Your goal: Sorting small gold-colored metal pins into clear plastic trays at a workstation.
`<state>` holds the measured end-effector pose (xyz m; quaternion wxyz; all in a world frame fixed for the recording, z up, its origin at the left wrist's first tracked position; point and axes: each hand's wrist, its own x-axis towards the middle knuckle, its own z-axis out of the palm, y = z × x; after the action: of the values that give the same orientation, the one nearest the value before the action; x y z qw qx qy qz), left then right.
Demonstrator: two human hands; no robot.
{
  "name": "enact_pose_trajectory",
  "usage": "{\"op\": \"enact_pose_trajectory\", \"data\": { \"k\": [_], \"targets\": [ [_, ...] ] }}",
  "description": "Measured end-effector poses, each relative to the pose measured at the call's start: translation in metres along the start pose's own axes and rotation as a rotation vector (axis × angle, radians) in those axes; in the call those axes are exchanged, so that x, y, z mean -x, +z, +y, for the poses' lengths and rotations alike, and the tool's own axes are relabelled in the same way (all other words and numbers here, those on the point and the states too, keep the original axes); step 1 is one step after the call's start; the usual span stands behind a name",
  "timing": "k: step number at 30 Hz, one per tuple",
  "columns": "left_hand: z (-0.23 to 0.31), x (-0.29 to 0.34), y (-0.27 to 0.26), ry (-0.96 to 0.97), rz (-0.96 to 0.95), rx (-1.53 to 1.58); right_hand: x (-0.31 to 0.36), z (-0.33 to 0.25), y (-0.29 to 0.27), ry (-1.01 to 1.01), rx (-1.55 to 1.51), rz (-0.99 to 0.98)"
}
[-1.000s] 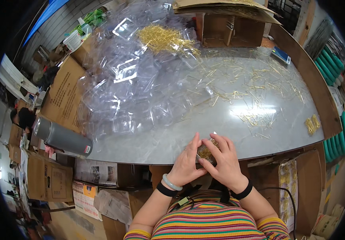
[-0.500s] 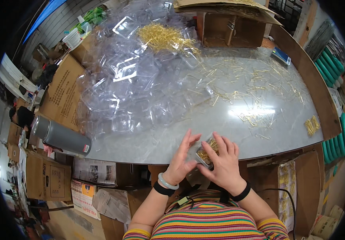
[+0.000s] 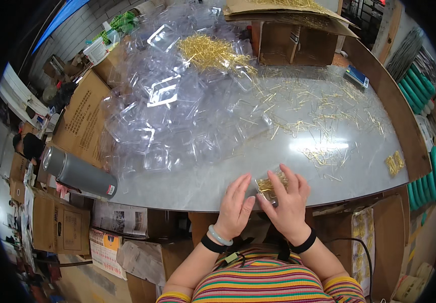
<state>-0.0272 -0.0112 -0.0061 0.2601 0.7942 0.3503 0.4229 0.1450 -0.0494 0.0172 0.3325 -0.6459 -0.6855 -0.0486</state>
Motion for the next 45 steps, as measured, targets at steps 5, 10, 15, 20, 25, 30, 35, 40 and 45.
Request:
{"op": "enact_pose_trajectory", "data": {
  "k": [5, 10, 15, 20, 25, 30, 35, 40, 45],
  "targets": [
    [0.003, -0.004, 0.006, 0.033, -0.007, -0.089, 0.000, 0.007, 0.008, 0.033, 0.120, -0.089],
    [0.001, -0.002, 0.010, 0.095, -0.008, -0.169, 0.002, 0.014, 0.010, 0.007, 0.042, -0.089],
    [0.006, -0.006, 0.010, 0.181, -0.081, -0.228, 0.005, 0.016, 0.005, 0.062, -0.077, -0.145],
    [0.007, -0.010, 0.014, 0.171, -0.184, -0.239, 0.007, 0.019, 0.006, 0.048, -0.087, -0.153],
    [-0.004, -0.006, 0.012, 0.142, -0.167, 0.005, -0.002, 0.018, -0.008, 0.089, -0.262, -0.172],
    [-0.006, -0.002, 0.009, 0.111, -0.184, 0.038, -0.002, 0.017, 0.006, 0.140, -0.264, -0.029],
    [0.000, -0.003, 0.006, 0.031, -0.204, 0.104, 0.003, 0.021, 0.006, 0.141, -0.224, -0.054],
    [-0.003, -0.002, 0.006, 0.030, -0.199, 0.122, 0.001, 0.014, -0.005, 0.023, -0.013, 0.047],
    [-0.005, -0.002, 0.006, 0.045, -0.172, 0.147, -0.003, 0.012, 0.003, 0.077, -0.114, 0.015]
  ]
}}
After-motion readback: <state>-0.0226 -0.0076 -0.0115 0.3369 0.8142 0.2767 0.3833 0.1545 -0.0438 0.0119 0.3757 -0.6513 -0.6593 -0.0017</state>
